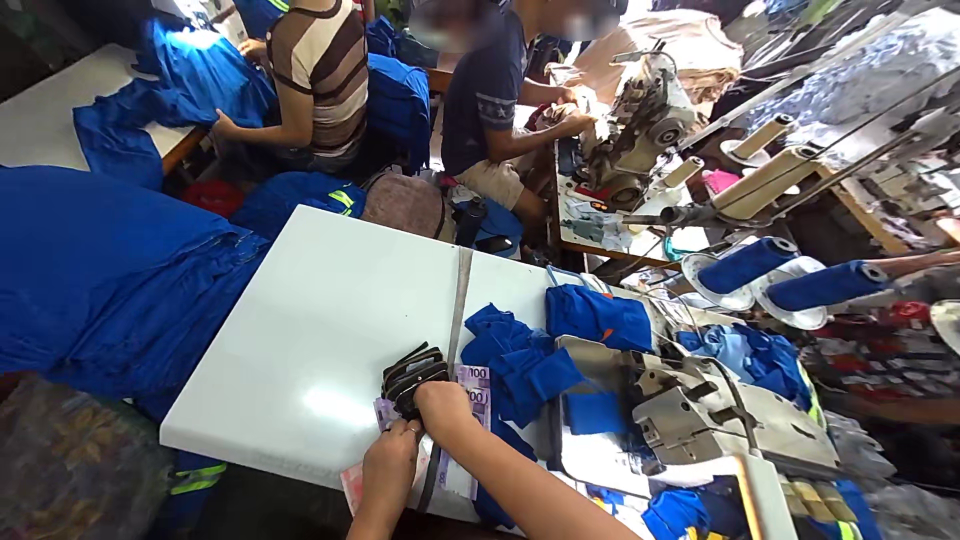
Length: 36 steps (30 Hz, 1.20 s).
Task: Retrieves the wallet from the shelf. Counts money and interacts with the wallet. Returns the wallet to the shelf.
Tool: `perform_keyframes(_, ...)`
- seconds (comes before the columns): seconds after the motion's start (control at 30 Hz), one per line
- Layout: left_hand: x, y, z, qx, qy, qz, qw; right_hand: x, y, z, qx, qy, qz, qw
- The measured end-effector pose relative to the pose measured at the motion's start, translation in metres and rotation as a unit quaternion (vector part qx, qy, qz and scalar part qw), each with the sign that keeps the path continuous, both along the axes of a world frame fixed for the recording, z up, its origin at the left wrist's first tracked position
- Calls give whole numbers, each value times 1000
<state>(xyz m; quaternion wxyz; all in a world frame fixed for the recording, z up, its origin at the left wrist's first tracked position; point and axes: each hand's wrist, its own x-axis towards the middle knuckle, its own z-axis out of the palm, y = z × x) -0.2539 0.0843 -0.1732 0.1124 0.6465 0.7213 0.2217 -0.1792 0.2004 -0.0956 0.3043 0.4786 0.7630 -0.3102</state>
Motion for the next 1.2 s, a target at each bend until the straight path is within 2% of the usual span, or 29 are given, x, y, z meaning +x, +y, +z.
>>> perform_keyframes(0.2, 1, 0, 2, 0, 9, -5, 1000, 1, 7, -3, -8, -3, 91, 996)
perform_keyframes(0.47, -2, 2, 4, -20, -21, 8, 1000, 20, 14, -9, 10, 27, 91, 995)
perform_keyframes(0.53, -6, 4, 7, -54, -25, 12, 998, 32, 21, -8, -4, 64, 71, 995)
perform_keyframes(0.6, -10, 6, 10, -79, -35, 13, 996, 53, 27, -12, -34, 170, 8, 985)
perform_keyframes(0.67, -14, 9, 12, -99, -56, 11, 993, 79, 26, -19, -92, 336, -121, 930)
perform_keyframes(0.7, -16, 10, 12, -104, -63, 9, 993, 91, 21, -20, -144, 412, -210, 875)
perform_keyframes(0.77, -19, 11, 10, -92, -72, 3, 993, 110, 7, -11, -293, 508, -371, 720)
perform_keyframes(0.83, -21, 12, 6, -70, -60, -6, 996, 126, -4, -7, -373, 569, -423, 599)
perform_keyframes(0.87, -22, 12, 4, -70, -53, -11, 996, 129, -8, -9, -390, 587, -427, 566)
perform_keyframes(0.9, -23, 12, 3, -77, -49, -16, 996, 129, -11, -10, -393, 586, -433, 561)
perform_keyframes(1.0, -22, 12, 2, -92, -47, -36, 994, 114, -16, -13, -377, 545, -461, 590)
perform_keyframes(1.2, -24, 16, 5, -66, -48, -37, 996, 129, -11, -8, -400, 605, -432, 536)
